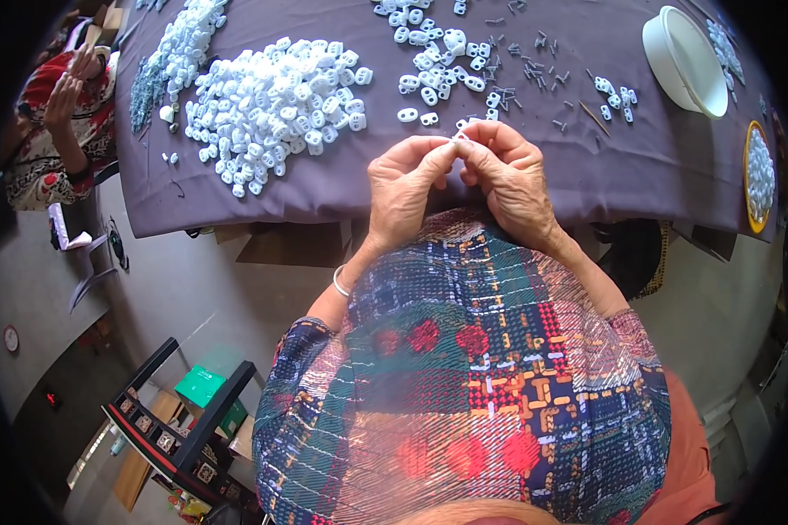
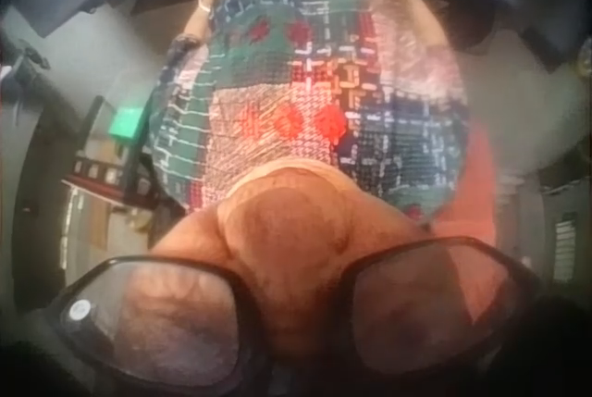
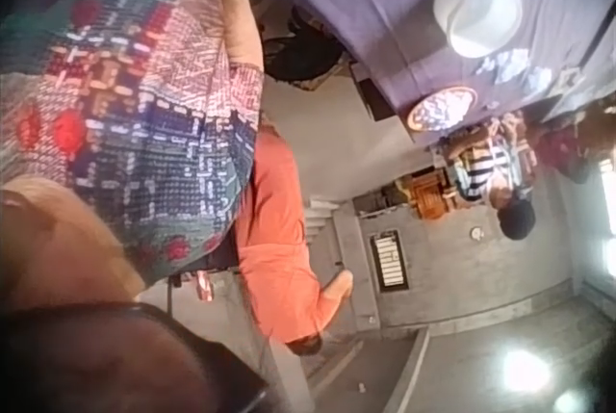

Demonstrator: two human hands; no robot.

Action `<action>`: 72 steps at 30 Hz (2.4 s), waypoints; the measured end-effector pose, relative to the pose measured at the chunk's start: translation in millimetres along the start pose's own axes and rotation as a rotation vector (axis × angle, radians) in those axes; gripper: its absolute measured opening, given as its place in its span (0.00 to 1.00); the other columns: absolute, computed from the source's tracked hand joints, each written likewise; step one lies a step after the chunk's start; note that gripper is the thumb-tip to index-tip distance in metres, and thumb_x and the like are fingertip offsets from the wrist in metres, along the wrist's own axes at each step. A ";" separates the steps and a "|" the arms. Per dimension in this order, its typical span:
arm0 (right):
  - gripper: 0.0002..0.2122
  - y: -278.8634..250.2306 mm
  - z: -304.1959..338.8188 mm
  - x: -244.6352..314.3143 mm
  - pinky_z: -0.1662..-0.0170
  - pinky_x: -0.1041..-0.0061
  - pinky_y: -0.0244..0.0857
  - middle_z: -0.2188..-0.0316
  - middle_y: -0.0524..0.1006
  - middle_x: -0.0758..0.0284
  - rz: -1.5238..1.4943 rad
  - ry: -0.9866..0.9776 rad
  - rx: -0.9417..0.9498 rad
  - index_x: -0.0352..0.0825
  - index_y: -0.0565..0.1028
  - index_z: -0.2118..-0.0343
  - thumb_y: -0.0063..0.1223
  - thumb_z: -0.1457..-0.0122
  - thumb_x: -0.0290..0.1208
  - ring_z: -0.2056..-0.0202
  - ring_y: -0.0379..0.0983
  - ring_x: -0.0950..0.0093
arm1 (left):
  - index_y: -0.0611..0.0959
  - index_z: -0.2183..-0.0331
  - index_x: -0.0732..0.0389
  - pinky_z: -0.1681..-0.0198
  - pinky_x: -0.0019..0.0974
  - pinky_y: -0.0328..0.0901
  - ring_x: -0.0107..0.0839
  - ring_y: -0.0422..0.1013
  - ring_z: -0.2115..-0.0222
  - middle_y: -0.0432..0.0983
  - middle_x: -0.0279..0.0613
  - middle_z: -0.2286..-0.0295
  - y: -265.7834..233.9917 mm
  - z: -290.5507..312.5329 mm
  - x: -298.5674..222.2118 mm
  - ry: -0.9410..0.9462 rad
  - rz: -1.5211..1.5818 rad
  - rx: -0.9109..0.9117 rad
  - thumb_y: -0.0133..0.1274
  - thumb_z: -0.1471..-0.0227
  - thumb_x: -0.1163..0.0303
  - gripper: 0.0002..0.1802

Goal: The person assembles plastic cord locks by hand, picking up plastic pieces and springs from the table and fitting them together.

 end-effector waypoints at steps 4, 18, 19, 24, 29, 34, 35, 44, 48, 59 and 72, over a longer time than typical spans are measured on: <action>0.06 -2.3 0.5 -1.4 0.73 0.90 0.59 0.74 0.74 0.76 -0.098 -0.034 -0.063 0.33 0.74 0.66 0.55 0.45 0.28 0.75 0.65 0.90 | 0.80 0.67 0.65 0.76 0.19 0.59 0.16 0.65 0.79 0.75 0.31 0.76 5.8 1.2 2.8 -0.045 0.059 -0.002 0.55 0.50 0.70 0.08; 0.05 -66.5 -5.4 43.6 0.76 0.86 0.65 0.75 0.76 0.68 0.204 -0.275 -0.263 0.33 0.74 0.66 0.51 0.43 0.27 0.77 0.73 0.83 | 0.81 0.73 0.60 0.69 0.33 0.64 0.31 0.68 0.74 0.75 0.35 0.74 27.1 -22.6 -37.6 0.730 -1.000 0.059 0.59 0.61 0.77 0.06; 0.05 -71.0 -2.9 46.4 0.76 0.86 0.65 0.75 0.76 0.69 0.253 -0.280 -0.283 0.33 0.74 0.66 0.51 0.43 0.27 0.77 0.72 0.84 | 0.80 0.76 0.58 0.69 0.35 0.63 0.35 0.68 0.73 0.74 0.36 0.75 33.7 -26.6 -37.7 0.866 -1.057 0.077 0.60 0.66 0.77 0.08; 0.05 -82.1 -5.9 42.3 0.76 0.87 0.65 0.76 0.76 0.69 0.265 -0.275 -0.301 0.32 0.75 0.66 0.52 0.44 0.27 0.79 0.70 0.86 | 0.81 0.76 0.55 0.69 0.35 0.61 0.33 0.65 0.72 0.70 0.33 0.76 60.5 -49.3 -28.9 1.053 -1.239 0.125 0.60 0.65 0.72 0.06; 0.05 -91.8 -4.8 37.9 0.78 0.87 0.64 0.76 0.76 0.69 0.197 -0.238 -0.306 0.32 0.75 0.66 0.52 0.44 0.26 0.78 0.70 0.86 | 0.81 0.78 0.54 0.68 0.35 0.60 0.34 0.65 0.72 0.71 0.33 0.77 45.5 -56.6 -38.8 1.043 -1.372 0.046 0.59 0.64 0.71 0.05; 0.05 -90.6 -1.8 33.7 0.77 0.88 0.64 0.76 0.76 0.69 0.196 -0.245 -0.316 0.32 0.74 0.65 0.53 0.44 0.26 0.78 0.70 0.86 | 0.82 0.77 0.55 0.66 0.34 0.61 0.34 0.67 0.71 0.74 0.34 0.75 24.9 -48.9 -55.2 0.901 -1.365 -0.026 0.62 0.65 0.73 0.06; 0.06 -89.6 -1.0 34.2 0.77 0.88 0.64 0.75 0.75 0.69 0.216 -0.250 -0.320 0.32 0.74 0.65 0.53 0.44 0.25 0.78 0.70 0.87 | 0.82 0.77 0.55 0.65 0.35 0.61 0.34 0.67 0.71 0.74 0.35 0.75 23.1 -45.8 -56.8 0.920 -1.380 0.005 0.62 0.65 0.73 0.06; 0.06 -89.8 -0.1 33.9 0.77 0.88 0.63 0.76 0.75 0.70 0.262 -0.252 -0.288 0.32 0.74 0.65 0.54 0.45 0.24 0.77 0.69 0.87 | 0.82 0.77 0.54 0.65 0.36 0.62 0.34 0.67 0.69 0.74 0.33 0.74 18.8 -38.9 -49.0 0.811 -1.526 -0.027 0.63 0.66 0.69 0.08; 0.05 -81.8 1.4 29.5 0.75 0.88 0.64 0.75 0.75 0.70 0.367 -0.272 -0.299 0.31 0.74 0.66 0.53 0.45 0.22 0.77 0.69 0.86 | 0.81 0.77 0.53 0.66 0.37 0.62 0.36 0.66 0.70 0.72 0.34 0.74 19.4 -41.7 -43.6 0.846 -1.490 -0.012 0.63 0.69 0.69 0.10; 0.05 -71.1 2.0 37.5 0.72 0.88 0.65 0.74 0.75 0.71 0.578 -0.343 -0.231 0.31 0.74 0.65 0.50 0.43 0.25 0.75 0.70 0.86 | 0.78 0.71 0.63 0.72 0.28 0.65 0.28 0.72 0.72 0.76 0.37 0.73 8.6 -40.7 -31.7 0.358 -0.546 0.046 0.57 0.56 0.77 0.06; 0.07 -13.2 3.7 48.6 0.73 0.85 0.67 0.76 0.75 0.69 0.375 -0.065 0.043 0.29 0.74 0.67 0.51 0.44 0.28 0.74 0.72 0.84 | 0.78 0.69 0.65 0.74 0.25 0.68 0.27 0.74 0.73 0.77 0.41 0.73 16.4 -8.8 -34.3 0.069 -0.138 0.127 0.57 0.54 0.77 0.07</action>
Point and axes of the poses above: each hand's wrist, its own z-axis away from the middle knuckle, its own y-axis out of the palm, x = y × z, the point moved 5 cm from there along -z, towards the middle knuckle
